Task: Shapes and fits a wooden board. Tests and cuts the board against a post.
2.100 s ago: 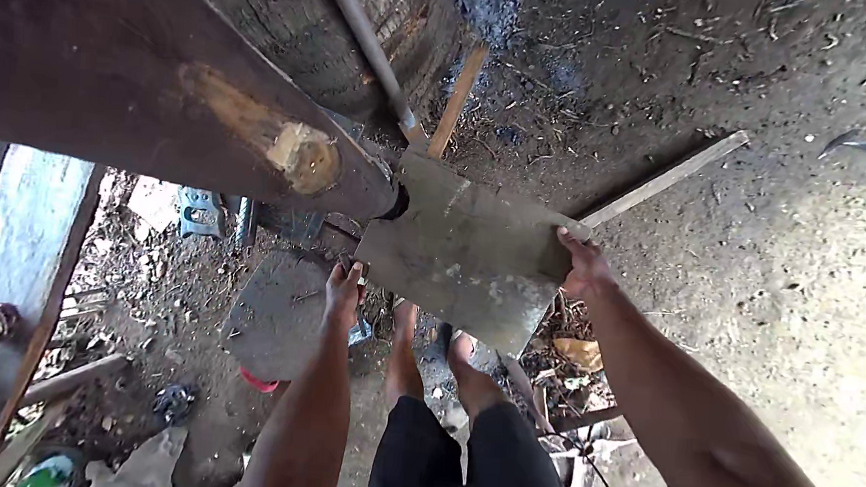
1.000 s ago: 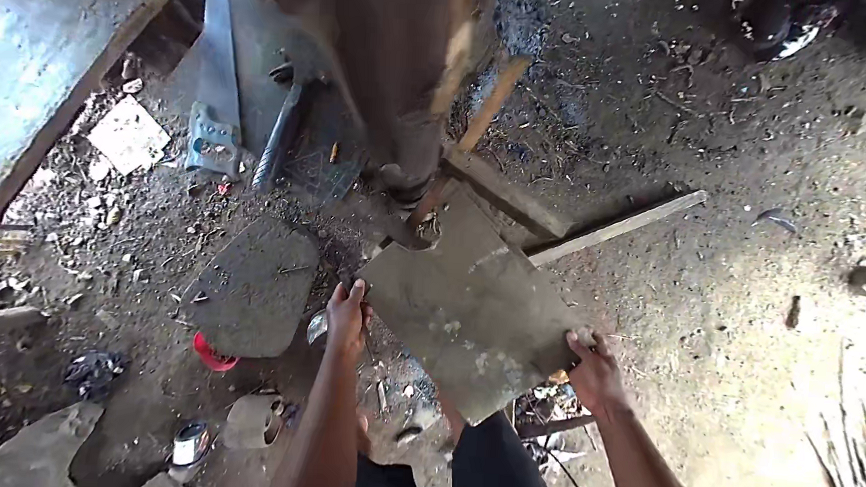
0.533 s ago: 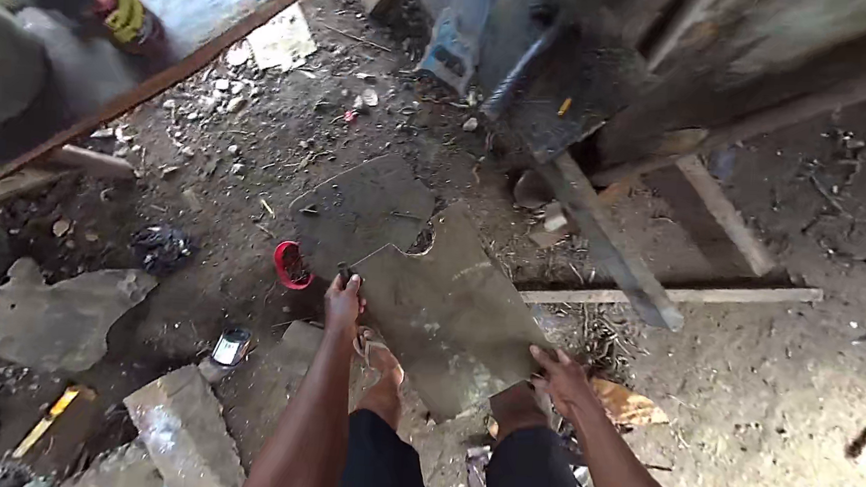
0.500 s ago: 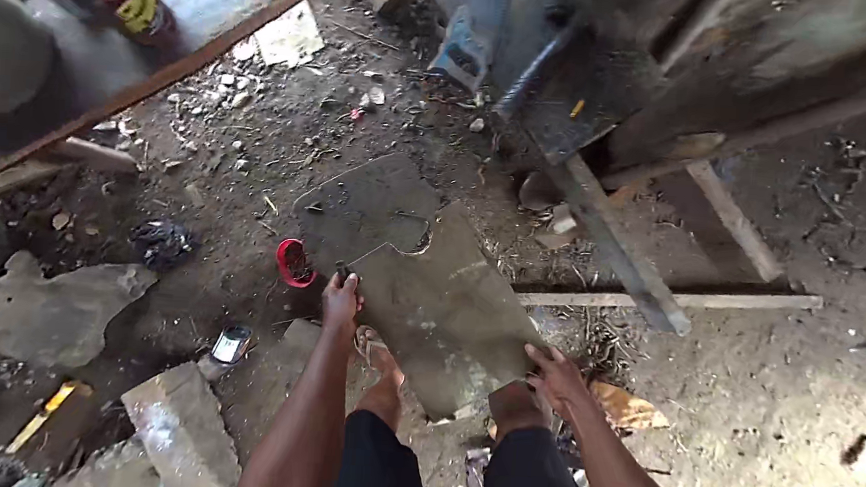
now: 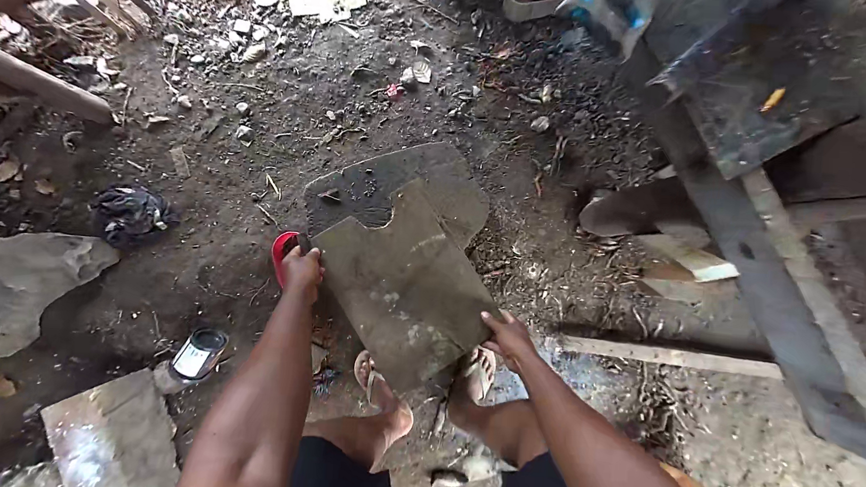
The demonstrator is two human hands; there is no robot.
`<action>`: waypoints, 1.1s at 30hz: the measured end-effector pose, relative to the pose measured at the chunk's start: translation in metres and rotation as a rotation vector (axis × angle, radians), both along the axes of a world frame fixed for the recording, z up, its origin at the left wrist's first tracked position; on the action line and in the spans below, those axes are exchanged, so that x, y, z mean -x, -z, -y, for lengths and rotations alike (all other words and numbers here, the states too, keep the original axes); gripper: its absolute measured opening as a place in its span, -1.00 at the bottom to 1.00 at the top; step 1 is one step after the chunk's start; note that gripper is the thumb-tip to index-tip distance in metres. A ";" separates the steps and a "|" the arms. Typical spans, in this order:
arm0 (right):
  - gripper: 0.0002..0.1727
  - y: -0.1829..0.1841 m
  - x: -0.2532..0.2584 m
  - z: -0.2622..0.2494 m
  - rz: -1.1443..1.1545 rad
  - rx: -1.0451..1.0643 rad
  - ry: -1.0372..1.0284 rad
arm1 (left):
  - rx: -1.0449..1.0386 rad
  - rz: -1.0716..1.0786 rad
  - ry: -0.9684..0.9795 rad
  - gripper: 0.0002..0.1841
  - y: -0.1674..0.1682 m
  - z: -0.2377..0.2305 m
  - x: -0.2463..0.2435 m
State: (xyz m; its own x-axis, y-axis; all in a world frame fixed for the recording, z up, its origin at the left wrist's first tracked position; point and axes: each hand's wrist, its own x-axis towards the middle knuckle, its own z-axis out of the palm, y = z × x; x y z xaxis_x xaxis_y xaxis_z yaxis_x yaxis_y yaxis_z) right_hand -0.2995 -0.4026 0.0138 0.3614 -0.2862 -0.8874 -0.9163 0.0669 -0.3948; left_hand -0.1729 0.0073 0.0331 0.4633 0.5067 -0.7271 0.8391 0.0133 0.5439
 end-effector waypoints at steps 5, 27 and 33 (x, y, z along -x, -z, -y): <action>-0.39 0.072 -0.025 -0.021 0.043 -0.034 -0.058 | -0.211 0.013 0.110 -0.64 0.043 -0.025 -0.013; -0.72 -0.189 -0.229 0.013 1.384 0.939 -0.805 | -0.150 0.876 0.381 -0.68 0.016 0.050 0.049; -0.25 -0.262 -0.326 0.124 0.863 1.268 -0.508 | -0.352 0.715 0.466 -0.71 0.019 0.062 0.061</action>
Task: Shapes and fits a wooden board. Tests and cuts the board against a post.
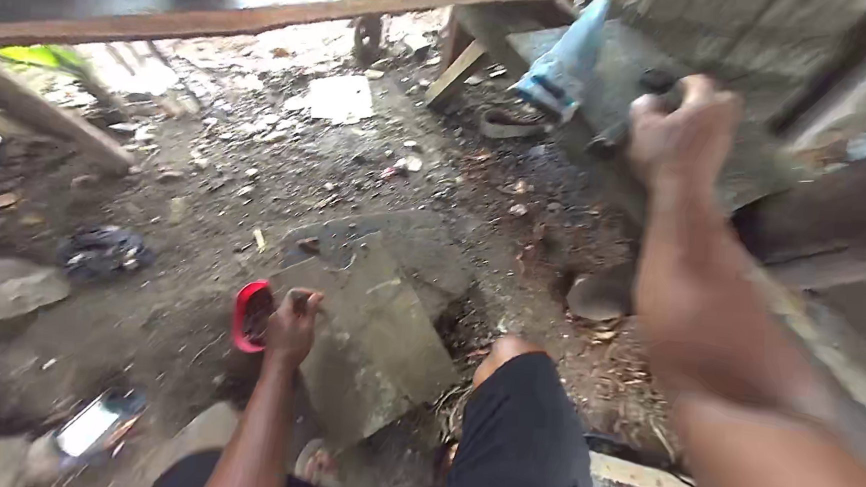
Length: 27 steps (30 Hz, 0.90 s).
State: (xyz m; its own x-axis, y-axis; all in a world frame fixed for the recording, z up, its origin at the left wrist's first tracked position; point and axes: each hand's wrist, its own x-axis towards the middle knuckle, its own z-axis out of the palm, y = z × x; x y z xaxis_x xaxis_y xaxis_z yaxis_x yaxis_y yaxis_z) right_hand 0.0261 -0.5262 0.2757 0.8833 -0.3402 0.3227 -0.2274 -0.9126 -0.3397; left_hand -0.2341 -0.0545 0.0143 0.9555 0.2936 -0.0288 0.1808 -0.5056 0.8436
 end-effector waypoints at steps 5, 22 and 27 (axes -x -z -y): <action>0.06 0.014 -0.070 0.040 -0.316 -0.252 0.099 | -0.142 -0.181 0.027 -0.68 -0.009 0.007 -0.013; -0.44 0.031 0.090 -0.029 0.269 -1.123 -0.456 | 0.003 0.003 0.267 -0.64 -0.015 0.000 -0.162; -0.36 0.115 0.191 -0.093 0.073 -1.059 -0.434 | -0.033 0.002 0.384 -0.67 -0.005 0.000 -0.182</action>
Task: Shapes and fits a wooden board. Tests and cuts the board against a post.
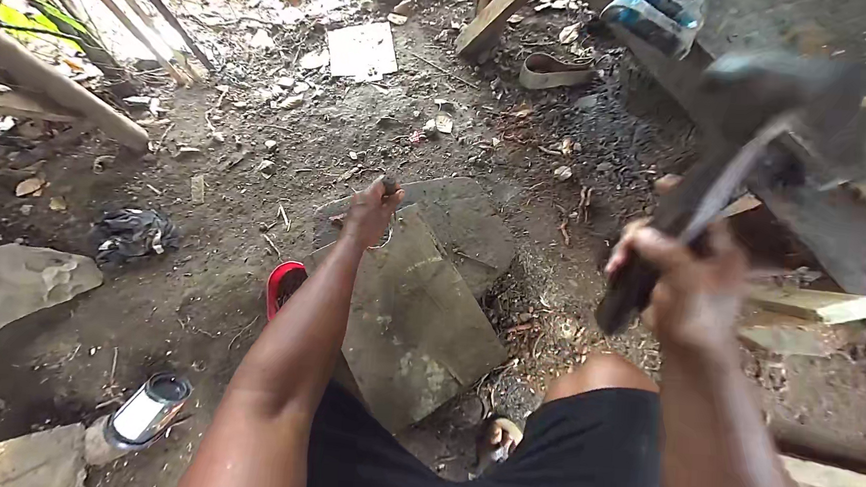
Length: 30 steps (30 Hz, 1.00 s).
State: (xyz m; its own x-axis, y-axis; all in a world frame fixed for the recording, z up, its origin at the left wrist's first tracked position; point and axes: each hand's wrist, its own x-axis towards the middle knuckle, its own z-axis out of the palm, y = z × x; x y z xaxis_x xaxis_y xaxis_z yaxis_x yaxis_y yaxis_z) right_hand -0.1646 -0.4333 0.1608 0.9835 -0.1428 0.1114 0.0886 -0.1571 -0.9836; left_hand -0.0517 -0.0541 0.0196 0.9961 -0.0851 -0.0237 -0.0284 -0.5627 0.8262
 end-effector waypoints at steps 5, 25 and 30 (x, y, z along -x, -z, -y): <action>-0.49 0.055 0.046 -0.045 -0.232 0.073 -0.152 | -0.005 0.005 0.061 -0.67 0.006 -0.004 -0.005; -0.33 0.035 0.009 -0.136 -0.339 0.405 -0.402 | -0.041 0.075 0.144 -0.70 0.016 -0.009 -0.021; -0.33 0.052 0.020 -0.130 -0.373 0.408 -0.417 | -0.046 0.095 0.166 -0.72 0.010 -0.004 -0.020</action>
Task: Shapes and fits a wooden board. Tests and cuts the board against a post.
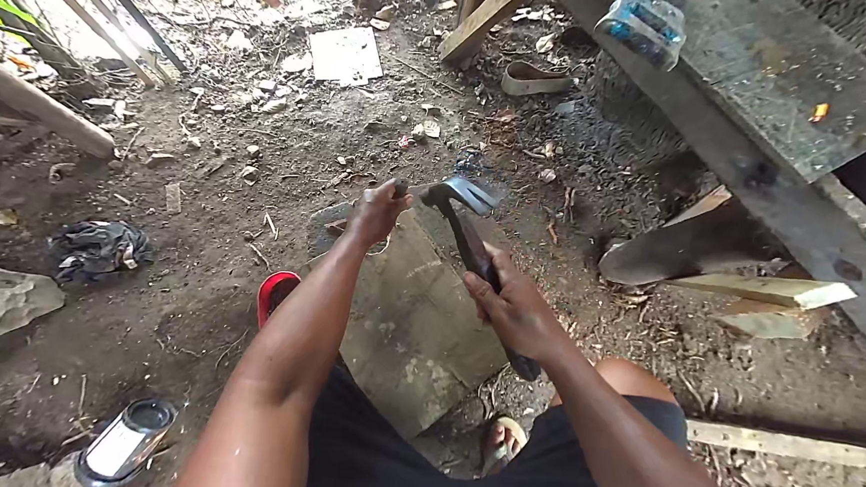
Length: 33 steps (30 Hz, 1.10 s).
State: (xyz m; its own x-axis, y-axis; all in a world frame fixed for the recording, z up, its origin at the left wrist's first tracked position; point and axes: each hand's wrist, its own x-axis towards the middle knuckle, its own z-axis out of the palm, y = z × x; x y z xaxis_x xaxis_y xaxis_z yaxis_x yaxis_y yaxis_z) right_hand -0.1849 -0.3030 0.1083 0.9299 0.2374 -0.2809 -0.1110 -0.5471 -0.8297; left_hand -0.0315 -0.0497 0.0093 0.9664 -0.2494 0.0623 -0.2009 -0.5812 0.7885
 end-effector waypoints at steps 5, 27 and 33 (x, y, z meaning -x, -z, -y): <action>-0.33 0.005 0.003 0.000 -0.013 -0.010 0.027 | -0.028 0.010 -0.011 -0.68 0.002 -0.001 -0.001; -0.40 0.011 -0.048 -0.045 0.034 0.313 -0.032 | -0.032 -0.002 0.011 -0.70 0.008 -0.006 0.009; -0.39 -0.017 -0.032 -0.057 0.379 0.280 0.094 | -0.036 -0.032 0.001 -0.70 0.006 -0.002 0.005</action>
State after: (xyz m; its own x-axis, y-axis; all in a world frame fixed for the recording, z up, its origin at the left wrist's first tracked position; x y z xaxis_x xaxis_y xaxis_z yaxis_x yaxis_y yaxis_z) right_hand -0.1533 -0.2462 0.1257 0.9930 0.1113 0.0408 0.1113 -0.7572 -0.6436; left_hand -0.0360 -0.0475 0.0035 0.9675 -0.2518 0.0221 -0.1762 -0.6092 0.7732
